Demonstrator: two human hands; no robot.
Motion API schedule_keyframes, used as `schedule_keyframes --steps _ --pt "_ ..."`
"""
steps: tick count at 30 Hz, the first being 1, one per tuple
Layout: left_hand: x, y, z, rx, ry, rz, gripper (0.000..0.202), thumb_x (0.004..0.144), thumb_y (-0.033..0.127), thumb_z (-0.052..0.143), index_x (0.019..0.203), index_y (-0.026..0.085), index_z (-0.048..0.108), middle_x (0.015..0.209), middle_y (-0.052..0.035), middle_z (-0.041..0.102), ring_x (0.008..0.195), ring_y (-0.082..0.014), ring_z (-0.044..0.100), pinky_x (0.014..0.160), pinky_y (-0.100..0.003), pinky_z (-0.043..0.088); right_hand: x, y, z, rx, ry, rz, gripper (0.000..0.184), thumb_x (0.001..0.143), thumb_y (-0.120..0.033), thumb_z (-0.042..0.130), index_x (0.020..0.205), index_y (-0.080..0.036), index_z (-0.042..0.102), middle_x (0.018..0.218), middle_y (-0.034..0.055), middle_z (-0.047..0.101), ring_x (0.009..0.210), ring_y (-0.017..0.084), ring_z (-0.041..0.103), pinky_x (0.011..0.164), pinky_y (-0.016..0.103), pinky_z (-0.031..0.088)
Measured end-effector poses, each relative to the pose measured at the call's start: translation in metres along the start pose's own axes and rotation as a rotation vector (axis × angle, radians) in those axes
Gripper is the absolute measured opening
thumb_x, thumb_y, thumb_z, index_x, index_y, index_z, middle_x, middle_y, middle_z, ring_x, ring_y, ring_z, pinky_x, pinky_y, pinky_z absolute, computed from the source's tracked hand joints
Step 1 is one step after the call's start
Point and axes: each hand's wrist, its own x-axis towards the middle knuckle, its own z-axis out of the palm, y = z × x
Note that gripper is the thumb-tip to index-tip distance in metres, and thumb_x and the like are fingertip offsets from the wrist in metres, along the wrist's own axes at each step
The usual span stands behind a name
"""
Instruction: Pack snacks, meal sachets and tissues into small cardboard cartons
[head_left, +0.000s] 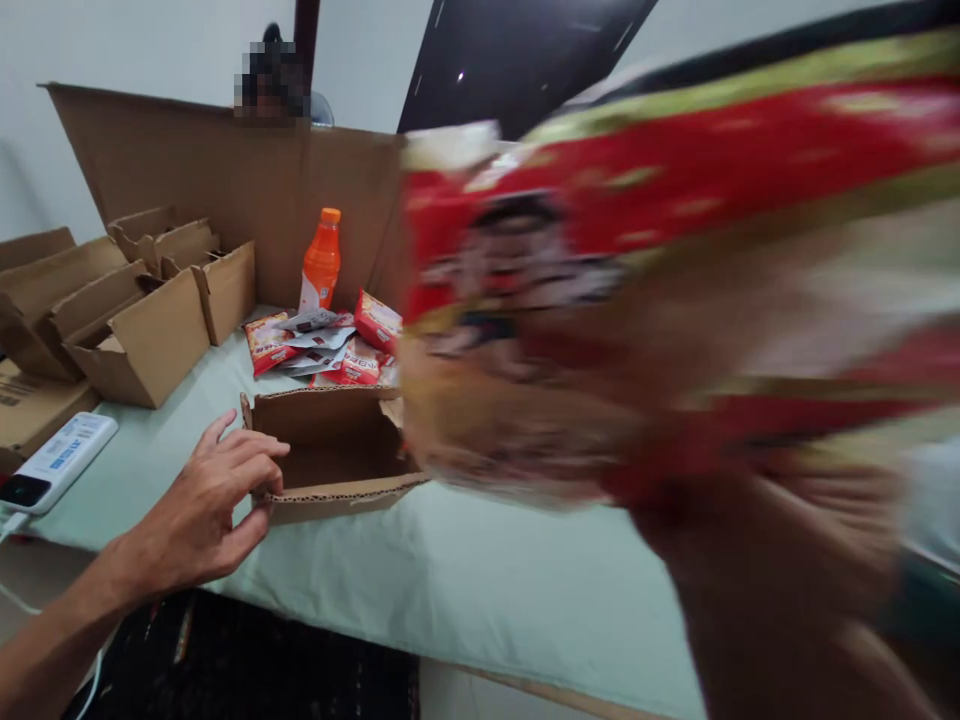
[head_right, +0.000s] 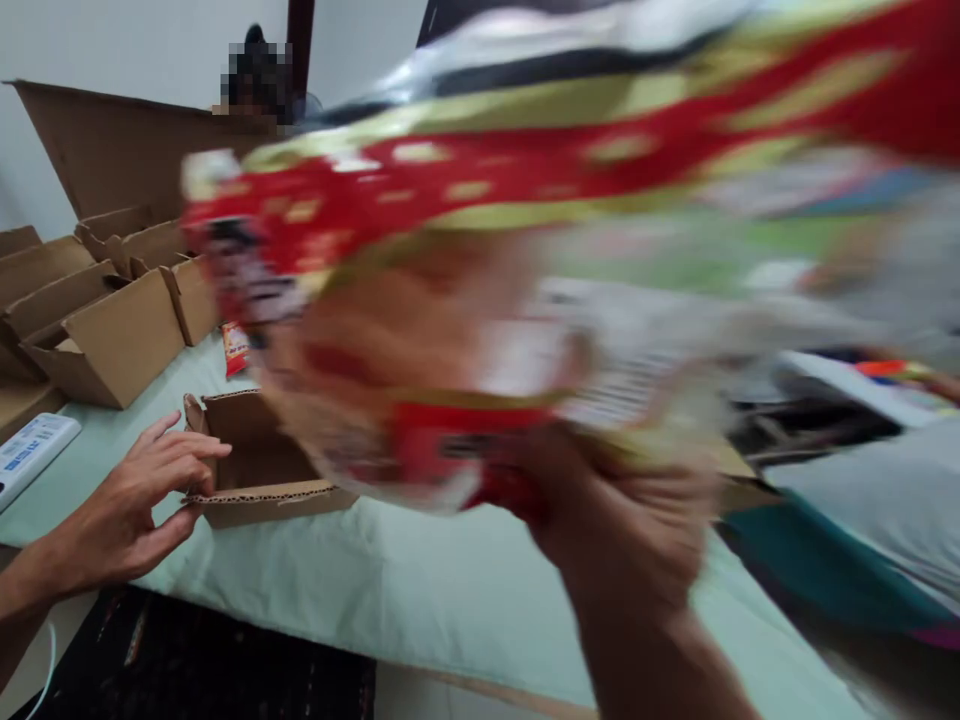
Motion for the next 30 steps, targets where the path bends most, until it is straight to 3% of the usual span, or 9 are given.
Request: schedule_keyframes --steps 3,5,8,13,17,20,23,26,30 --pt "0.000 0.003 0.002 0.090 0.025 -0.020 0.020 0.077 0.008 0.049 0.086 0.022 0.059 0.099 -0.0073 0.073 0.112 -0.0310 0.066 0.108 -0.063 0.044 0.031 -0.017 0.069 0.019 -0.080 -0.037 0.028 0.083 -0.053 0.079 0.080 -0.025 0.076 0.066 -0.0017 0.067 0.049 0.017 0.059 0.042 0.031 0.052" --pt "-0.002 0.004 0.006 0.153 0.070 -0.059 0.019 0.076 0.009 0.050 0.084 0.021 0.062 0.092 -0.0078 0.072 0.097 -0.0305 0.067 0.093 -0.057 0.054 0.050 -0.019 0.094 -0.016 -0.263 -0.076 0.043 0.077 -0.057 0.080 0.062 -0.020 0.065 0.057 -0.0028 0.055 0.049 0.012 0.049 0.044 0.026 0.044" --pt "-0.007 0.003 0.012 0.198 0.135 -0.093 0.017 0.082 0.011 0.052 0.086 0.020 0.066 0.088 -0.0079 0.073 0.092 -0.0302 0.068 0.093 -0.059 0.055 0.070 -0.010 0.094 -0.138 -0.581 -0.011 0.051 0.078 -0.061 0.074 0.056 -0.018 0.056 0.053 -0.0043 0.045 0.049 0.008 0.039 0.043 0.022 0.034" --pt "-0.008 0.002 0.026 0.199 0.223 -0.108 0.019 0.088 0.009 0.051 0.089 0.017 0.068 0.113 -0.0164 0.071 0.113 -0.0345 0.068 0.104 -0.069 0.050 0.078 -0.002 0.071 -0.519 -0.774 -0.039 0.032 0.093 -0.040 0.057 0.073 -0.019 0.070 0.062 -0.0015 0.060 0.054 0.011 0.050 0.050 0.022 0.037" --pt "-0.004 0.001 0.031 0.220 0.237 -0.072 0.017 0.087 0.007 0.053 0.088 0.014 0.069 0.120 -0.0213 0.064 0.115 -0.0378 0.065 0.100 -0.069 0.054 0.070 0.005 0.101 -0.916 -1.047 -0.136 0.013 0.083 -0.016 0.063 0.083 -0.020 0.075 0.090 0.0053 0.077 0.078 0.019 0.068 0.070 0.027 0.048" --pt "-0.005 0.000 0.032 0.209 0.249 -0.052 0.018 0.085 0.004 0.053 0.088 0.014 0.068 0.129 -0.0228 0.059 0.124 -0.0412 0.061 0.105 -0.073 0.049 0.068 0.012 0.121 -1.069 -1.198 -0.074 0.012 0.087 -0.019 0.066 0.093 -0.019 0.077 0.099 0.0093 0.080 0.087 0.024 0.073 0.076 0.031 0.052" --pt "-0.012 -0.001 0.035 0.138 0.299 -0.075 0.019 0.090 0.005 0.052 0.094 0.016 0.066 0.149 -0.0217 0.047 0.139 -0.0413 0.051 0.108 -0.067 0.050 0.069 0.008 0.114 -1.004 -1.132 -0.127 0.026 0.091 -0.025 0.066 0.114 -0.019 0.076 0.118 0.0109 0.078 0.104 0.027 0.074 0.088 0.035 0.056" --pt "-0.019 -0.003 0.038 0.030 0.405 -0.157 0.027 0.096 0.012 0.057 0.122 0.020 0.060 0.160 -0.0197 0.037 0.147 -0.0350 0.047 0.113 -0.056 0.051 0.069 -0.008 0.090 -0.854 -0.898 -0.246 0.033 0.097 -0.028 0.058 0.125 -0.020 0.073 0.128 0.0103 0.075 0.115 0.025 0.072 0.097 0.035 0.056" --pt "-0.021 -0.012 0.043 -0.057 0.426 -0.206 0.056 0.098 0.022 0.062 0.150 0.018 0.041 0.151 -0.0185 0.052 0.143 -0.0295 0.053 0.117 -0.047 0.051 0.060 -0.025 0.061 -0.730 -0.613 -0.324 0.030 0.102 -0.035 0.052 0.111 -0.023 0.078 0.115 0.0070 0.080 0.101 0.022 0.076 0.090 0.034 0.059"
